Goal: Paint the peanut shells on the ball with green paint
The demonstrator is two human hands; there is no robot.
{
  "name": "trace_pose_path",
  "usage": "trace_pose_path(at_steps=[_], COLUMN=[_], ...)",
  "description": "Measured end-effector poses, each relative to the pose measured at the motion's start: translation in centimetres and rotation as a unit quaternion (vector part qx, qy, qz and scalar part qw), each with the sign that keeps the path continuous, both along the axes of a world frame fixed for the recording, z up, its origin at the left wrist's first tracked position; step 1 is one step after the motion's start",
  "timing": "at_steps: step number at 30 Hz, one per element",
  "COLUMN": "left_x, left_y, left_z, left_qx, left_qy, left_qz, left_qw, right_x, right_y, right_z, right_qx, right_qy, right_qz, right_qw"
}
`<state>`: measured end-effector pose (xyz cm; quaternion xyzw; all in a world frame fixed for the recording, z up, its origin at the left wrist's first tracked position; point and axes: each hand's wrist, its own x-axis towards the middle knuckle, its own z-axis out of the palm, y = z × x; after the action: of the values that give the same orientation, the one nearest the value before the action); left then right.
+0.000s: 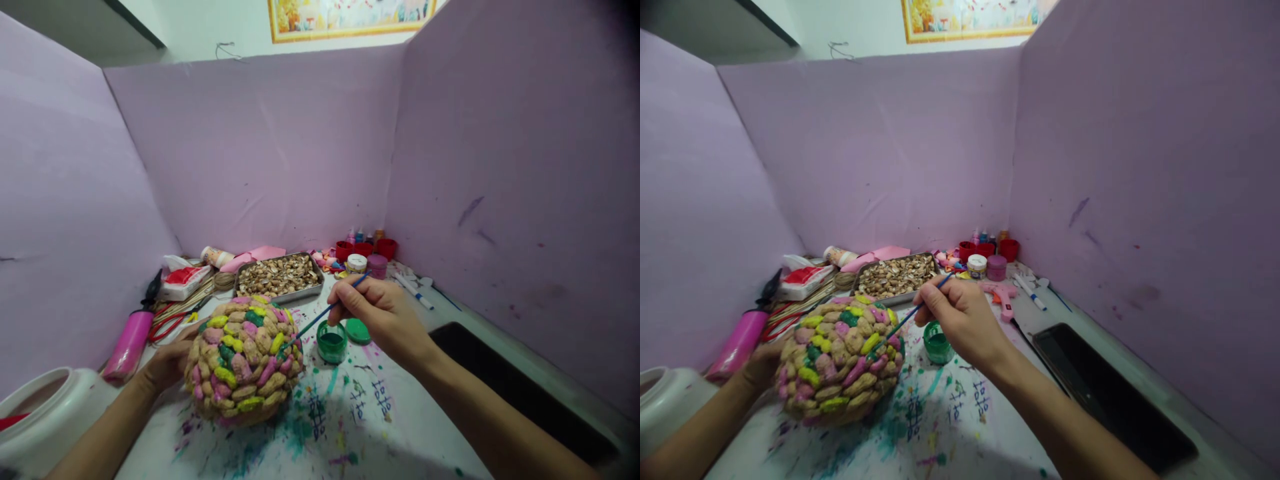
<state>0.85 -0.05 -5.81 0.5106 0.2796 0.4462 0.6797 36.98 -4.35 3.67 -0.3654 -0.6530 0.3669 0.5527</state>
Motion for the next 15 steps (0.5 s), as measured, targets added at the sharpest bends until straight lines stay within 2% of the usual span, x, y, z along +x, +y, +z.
trace_pose_path(at_steps=[3, 9, 15], left_x=[-0.5, -1.0, -1.2], left_y=[0.2, 0.4, 0.5], left_z=[-0.5, -1.0, -1.1], left_qx=[-0.010, -0.025, -0.031], left_qy=[-0.021, -0.029, -0.026], left_qz=[0.000, 0.010, 0.018], left_qw=[1.000, 0.999, 0.999], right_x=[0.1, -0.3, -0.2], right_y=[0.0, -0.3, 0.1], right_z=[0.0, 0.0, -0.3], right_qx=[-0.007, -0.026, -0.025], right_qy=[0.002, 0.042, 0.034], right_qz=[-0.001, 0.060, 0.039], right_qw=[1.000, 0.997, 0.998])
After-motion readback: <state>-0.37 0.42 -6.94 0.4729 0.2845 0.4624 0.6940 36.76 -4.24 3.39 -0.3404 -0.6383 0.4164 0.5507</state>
